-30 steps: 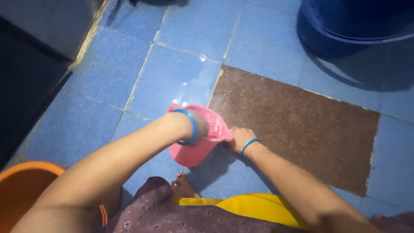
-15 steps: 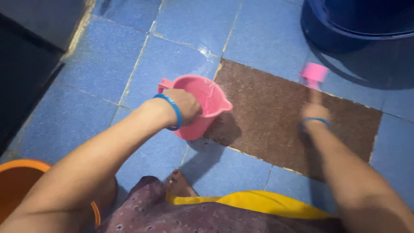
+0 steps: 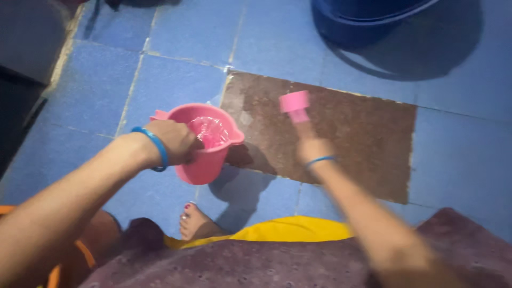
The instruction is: The person cleans blue bathroom floor tiles using a small pink scoop to move water and a pink mug, eventually rinsing the area.
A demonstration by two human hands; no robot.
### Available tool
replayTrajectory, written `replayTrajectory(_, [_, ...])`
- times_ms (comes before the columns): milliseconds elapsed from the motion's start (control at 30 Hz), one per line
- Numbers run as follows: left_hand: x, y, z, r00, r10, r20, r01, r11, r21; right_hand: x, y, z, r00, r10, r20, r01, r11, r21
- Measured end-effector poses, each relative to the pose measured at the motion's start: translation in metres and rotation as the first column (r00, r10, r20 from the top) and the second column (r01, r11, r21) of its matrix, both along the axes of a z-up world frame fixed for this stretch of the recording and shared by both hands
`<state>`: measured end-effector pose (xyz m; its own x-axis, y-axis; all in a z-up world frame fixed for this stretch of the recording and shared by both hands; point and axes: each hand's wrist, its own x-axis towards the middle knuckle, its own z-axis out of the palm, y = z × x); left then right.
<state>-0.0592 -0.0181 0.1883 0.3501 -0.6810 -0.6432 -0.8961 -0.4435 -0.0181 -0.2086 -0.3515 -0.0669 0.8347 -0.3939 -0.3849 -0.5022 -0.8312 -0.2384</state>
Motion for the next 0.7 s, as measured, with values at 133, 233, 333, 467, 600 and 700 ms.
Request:
replayTrajectory(133, [-0.021,-0.029,0.036,0.999,0.045,0.008,-0.046,0.998,0.041,-0.011,0.075,0.009,0.985,0.164,0.049,-0.171,0.955,0.241])
replayTrajectory(233, [-0.034,-0.049,0.055,0.999,0.015,0.038,-0.018,0.996,0.092,-0.044,0.01,0.017,0.995,0.011,-0.102,0.007,0.985,0.172])
replayTrajectory(333, [-0.052,-0.066,0.072,0.995,-0.039,0.092,0.036,0.998,0.043,-0.099,-0.126,0.026,0.906,-0.422,0.038,0.422,0.906,0.02])
replayTrajectory(467, [-0.072,-0.098,0.073,0.993,-0.073,0.095,0.075,0.997,-0.018,-0.181,-0.242,0.012,0.689,-0.725,0.003,0.724,0.688,0.047])
replayTrajectory(600, [-0.074,-0.137,0.054,0.981,-0.19,0.048,0.188,0.981,0.037,-0.213,-0.192,-0.03,0.826,-0.564,0.001,0.564,0.826,-0.006])
replayTrajectory(700, [-0.089,-0.182,0.017,0.91,-0.414,0.0,0.409,0.901,0.144,-0.197,-0.11,-0.062,0.949,-0.309,0.062,0.308,0.951,0.019])
